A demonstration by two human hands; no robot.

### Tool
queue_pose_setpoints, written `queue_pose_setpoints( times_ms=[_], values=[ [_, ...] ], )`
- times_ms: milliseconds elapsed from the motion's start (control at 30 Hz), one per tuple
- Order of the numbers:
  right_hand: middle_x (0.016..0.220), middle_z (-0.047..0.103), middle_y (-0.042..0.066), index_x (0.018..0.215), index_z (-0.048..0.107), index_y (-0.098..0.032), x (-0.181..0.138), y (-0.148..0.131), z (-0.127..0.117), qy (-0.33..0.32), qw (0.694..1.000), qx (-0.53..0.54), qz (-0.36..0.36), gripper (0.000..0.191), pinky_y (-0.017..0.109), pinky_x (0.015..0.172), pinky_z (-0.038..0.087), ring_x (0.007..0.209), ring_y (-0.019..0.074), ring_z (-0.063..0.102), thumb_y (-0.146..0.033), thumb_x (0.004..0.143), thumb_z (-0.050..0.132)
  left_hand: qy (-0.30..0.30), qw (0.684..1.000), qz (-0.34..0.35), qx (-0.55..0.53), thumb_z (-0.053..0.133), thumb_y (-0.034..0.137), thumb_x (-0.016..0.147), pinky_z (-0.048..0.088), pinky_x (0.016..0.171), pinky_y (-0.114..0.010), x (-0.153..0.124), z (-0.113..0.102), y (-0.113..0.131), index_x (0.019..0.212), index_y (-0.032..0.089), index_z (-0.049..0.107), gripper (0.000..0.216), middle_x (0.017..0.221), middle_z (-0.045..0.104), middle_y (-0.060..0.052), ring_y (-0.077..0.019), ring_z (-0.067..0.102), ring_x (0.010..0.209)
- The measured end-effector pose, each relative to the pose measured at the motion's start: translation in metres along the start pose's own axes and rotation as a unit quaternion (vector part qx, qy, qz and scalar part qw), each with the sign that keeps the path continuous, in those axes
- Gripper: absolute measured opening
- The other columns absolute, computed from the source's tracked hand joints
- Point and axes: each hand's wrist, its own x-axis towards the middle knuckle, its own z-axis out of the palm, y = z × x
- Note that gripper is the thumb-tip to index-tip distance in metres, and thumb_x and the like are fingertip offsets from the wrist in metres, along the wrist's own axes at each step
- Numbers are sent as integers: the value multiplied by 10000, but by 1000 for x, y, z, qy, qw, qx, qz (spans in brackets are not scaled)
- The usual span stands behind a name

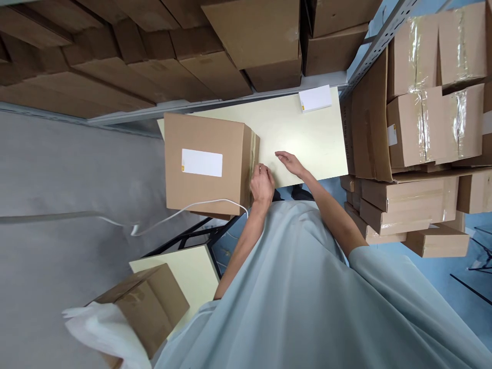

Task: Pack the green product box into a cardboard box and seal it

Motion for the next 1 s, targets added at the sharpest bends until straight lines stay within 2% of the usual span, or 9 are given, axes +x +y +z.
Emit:
queue_pose_setpoints(
  times_ms=[100, 167, 267, 400, 467, 633, 767, 900, 1000],
  values=[
    [1331, 830, 133, 1154, 768, -212, 4, -9, 2, -53, 993, 48, 97, 256, 434, 1167, 590, 1201, 233, 779, -443, 1042, 751, 2, 999, 31, -27, 415, 221, 1149, 597, 1013, -418, -5, 3, -4, 1323, 179, 721, 355, 1513, 698, -190, -327, 749, 1264],
    [1198, 856, 132, 1069, 771, -197, 6, -13, 3, -72, 985, 83, 132, 250, 407, 1110, 617, 1084, 218, 801, -425, 989, 837, 7, 998, 42, -36, 406, 230, 1152, 591, 1031, -423, -8, 5, -7, 1336, 184, 714, 363, 1519, 704, -185, -326, 748, 1265],
    [1044, 852, 78, 991, 789, -196, 9, -16, 4, -79, 981, 123, 131, 198, 342, 1058, 617, 984, 174, 795, -330, 910, 910, 10, 998, 50, -37, 414, 237, 1151, 584, 1021, -409, -10, 7, -9, 1346, 189, 703, 353, 1463, 731, -180, -324, 751, 1244],
    [931, 813, 15, 912, 774, -195, 14, -21, 2, -82, 981, 139, 106, 135, 305, 1035, 588, 934, 138, 769, -213, 858, 896, 4, 999, 45, -28, 418, 223, 1148, 576, 1003, -392, -9, 6, -8, 1332, 190, 695, 334, 1431, 733, -177, -322, 742, 1248],
    [921, 811, 10, 909, 766, -196, 16, -23, -1, -83, 982, 141, 99, 161, 315, 1052, 579, 950, 141, 766, -217, 838, 909, -1, 999, 39, -20, 424, 218, 1145, 577, 988, -395, -9, 4, -6, 1325, 192, 692, 324, 1418, 732, -176, -323, 742, 1233],
    [985, 846, 29, 1052, 796, -202, 16, -26, -2, -78, 979, 171, 83, 269, 377, 1142, 563, 1017, 164, 780, -261, 824, 926, -5, 1000, 15, -13, 416, 237, 1155, 575, 977, -382, -10, -8, -1, 1264, 212, 706, 311, 1334, 741, -167, -309, 729, 1232],
    [993, 839, 34, 975, 779, -202, 17, -20, 5, -71, 975, 194, 78, 230, 387, 1156, 558, 1032, 171, 792, -284, 826, 934, -15, 1000, -1, -2, 386, 256, 1163, 566, 1025, -386, -12, -19, 3, 1251, 210, 728, 356, 1345, 757, -160, -310, 721, 1244],
    [1040, 829, 40, 986, 765, -211, 14, -11, 17, -63, 971, 226, 49, 247, 377, 1156, 544, 1106, 181, 765, -357, 851, 912, -39, 999, 6, 23, 401, 252, 1146, 553, 1133, -426, -21, -33, 2, 1396, 188, 720, 410, 1469, 734, -169, -331, 687, 1319],
    [1170, 830, 52, 1038, 776, -228, 10, -6, 34, -52, 970, 237, 23, 327, 387, 1173, 533, 1197, 204, 721, -456, 851, 915, -52, 996, 38, 56, 483, 280, 1116, 515, 1227, -490, -31, -52, -1, 1531, 150, 650, 466, 1616, 638, -207, -368, 616, 1441]
  ],
)
